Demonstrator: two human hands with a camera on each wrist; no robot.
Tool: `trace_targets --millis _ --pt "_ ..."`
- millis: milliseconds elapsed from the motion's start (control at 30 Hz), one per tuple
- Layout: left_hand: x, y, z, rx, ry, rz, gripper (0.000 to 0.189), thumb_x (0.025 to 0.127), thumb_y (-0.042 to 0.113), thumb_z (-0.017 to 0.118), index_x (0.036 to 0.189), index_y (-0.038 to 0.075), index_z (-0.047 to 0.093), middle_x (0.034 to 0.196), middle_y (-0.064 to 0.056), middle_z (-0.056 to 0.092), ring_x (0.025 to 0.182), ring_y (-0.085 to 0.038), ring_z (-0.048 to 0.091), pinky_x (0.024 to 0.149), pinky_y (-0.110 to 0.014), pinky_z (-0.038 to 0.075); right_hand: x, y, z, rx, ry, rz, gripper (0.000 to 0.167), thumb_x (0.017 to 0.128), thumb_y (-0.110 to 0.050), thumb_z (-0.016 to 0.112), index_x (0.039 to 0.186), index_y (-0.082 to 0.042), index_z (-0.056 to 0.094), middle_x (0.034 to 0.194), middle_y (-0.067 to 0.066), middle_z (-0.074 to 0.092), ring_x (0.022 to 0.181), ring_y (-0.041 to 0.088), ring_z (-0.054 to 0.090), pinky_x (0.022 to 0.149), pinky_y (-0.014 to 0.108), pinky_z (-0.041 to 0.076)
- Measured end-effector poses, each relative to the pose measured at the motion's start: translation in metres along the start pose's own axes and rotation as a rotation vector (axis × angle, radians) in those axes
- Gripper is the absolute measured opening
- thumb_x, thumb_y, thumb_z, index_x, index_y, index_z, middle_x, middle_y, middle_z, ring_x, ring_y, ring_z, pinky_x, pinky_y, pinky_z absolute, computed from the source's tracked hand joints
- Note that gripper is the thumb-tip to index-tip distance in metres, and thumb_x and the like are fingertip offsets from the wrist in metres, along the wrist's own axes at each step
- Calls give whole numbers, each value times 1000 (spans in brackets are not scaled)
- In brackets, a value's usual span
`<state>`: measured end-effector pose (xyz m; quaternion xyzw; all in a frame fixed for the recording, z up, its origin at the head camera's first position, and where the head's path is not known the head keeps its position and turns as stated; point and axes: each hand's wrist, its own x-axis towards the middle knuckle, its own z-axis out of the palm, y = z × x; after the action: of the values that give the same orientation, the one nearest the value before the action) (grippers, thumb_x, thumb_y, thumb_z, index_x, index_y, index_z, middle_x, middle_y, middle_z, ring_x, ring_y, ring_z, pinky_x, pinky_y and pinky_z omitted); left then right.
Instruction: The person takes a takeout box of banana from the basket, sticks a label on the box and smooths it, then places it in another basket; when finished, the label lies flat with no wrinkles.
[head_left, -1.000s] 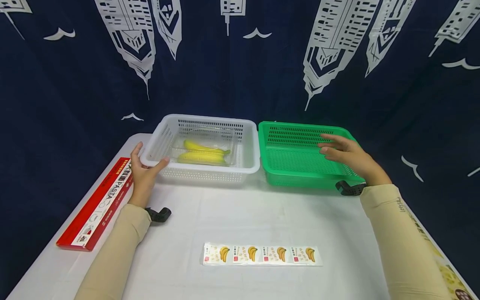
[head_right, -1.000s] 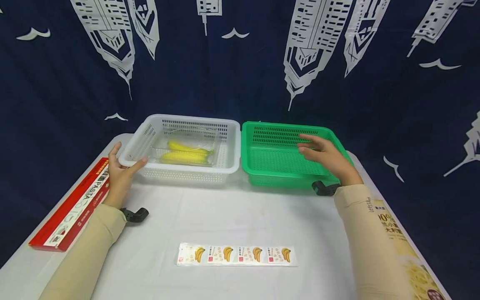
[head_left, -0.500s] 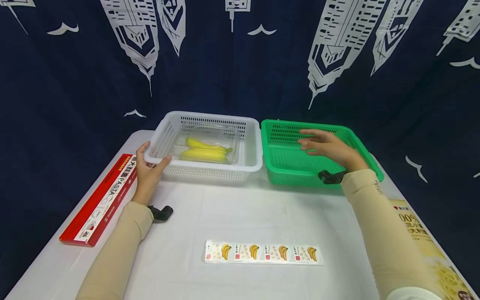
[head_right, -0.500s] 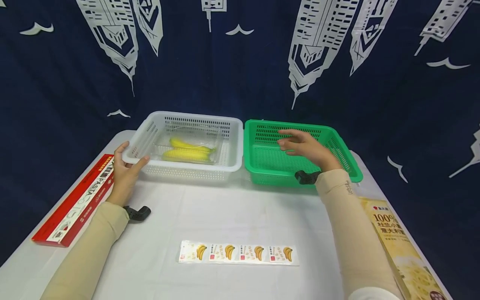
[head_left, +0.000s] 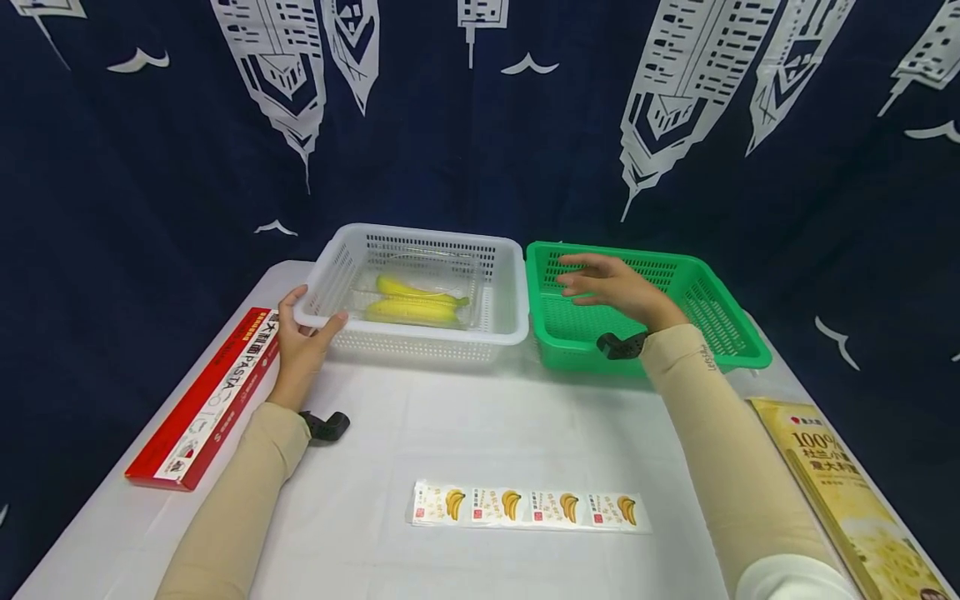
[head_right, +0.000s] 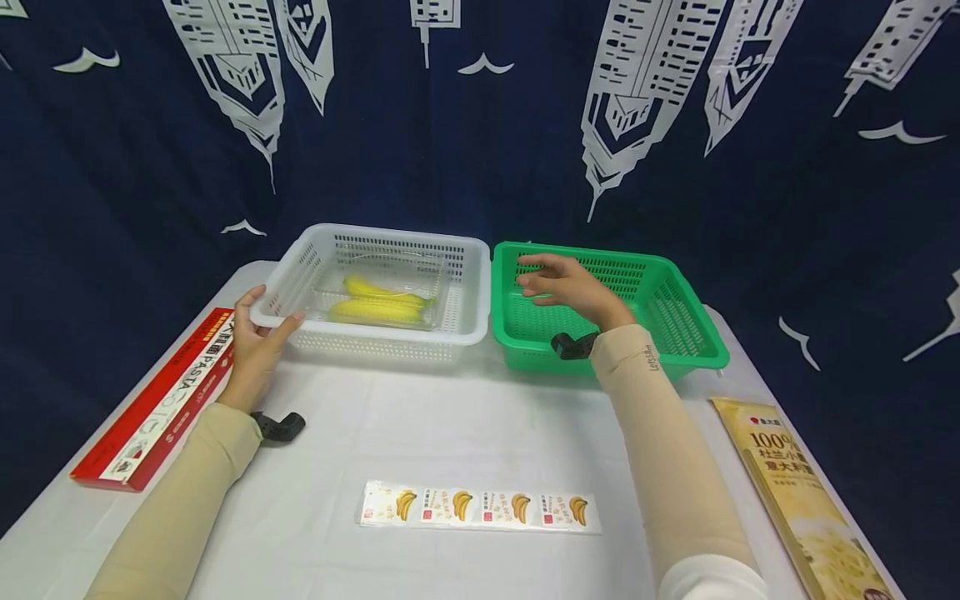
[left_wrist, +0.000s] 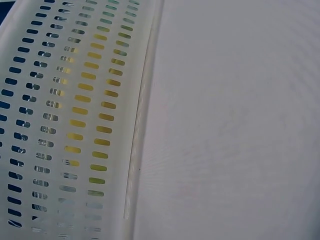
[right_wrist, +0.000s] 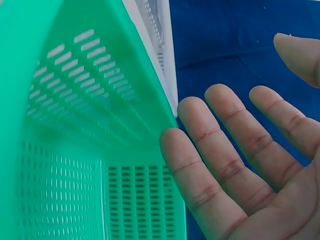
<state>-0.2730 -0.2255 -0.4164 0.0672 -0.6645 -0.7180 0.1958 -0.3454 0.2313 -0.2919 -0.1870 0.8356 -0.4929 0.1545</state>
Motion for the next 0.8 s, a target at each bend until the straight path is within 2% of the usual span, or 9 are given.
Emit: trace_targets --millis 300,500,800 --pt "0 -1 0 0 -18 -4 80 103 2 69 167 17 24 171 -11 33 157 -28 37 128 -38 35 25 -9 22 68 -13 2 57 112 -11 58 165 -1 39 156 32 51 137 43 58 118 56 47" --pt "-1 0 -2 27 -32 -20 80 104 8 69 168 22 23 172 -7 32 158 -26 36 128 -37 35 36 -16 33 76 -17 11 58 113 -14 59 165 -1 39 154 30 54 133 41 60 118 56 48" --pt "0 -1 -1 15 -26 -9 79 103 5 69 167 20 24 172 -8 32 158 -27 36 128 -37 35 53 -24 51 127 -30 46 55 113 -13 57 164 0 39 153 28 52 135 44 55 116 50 50"
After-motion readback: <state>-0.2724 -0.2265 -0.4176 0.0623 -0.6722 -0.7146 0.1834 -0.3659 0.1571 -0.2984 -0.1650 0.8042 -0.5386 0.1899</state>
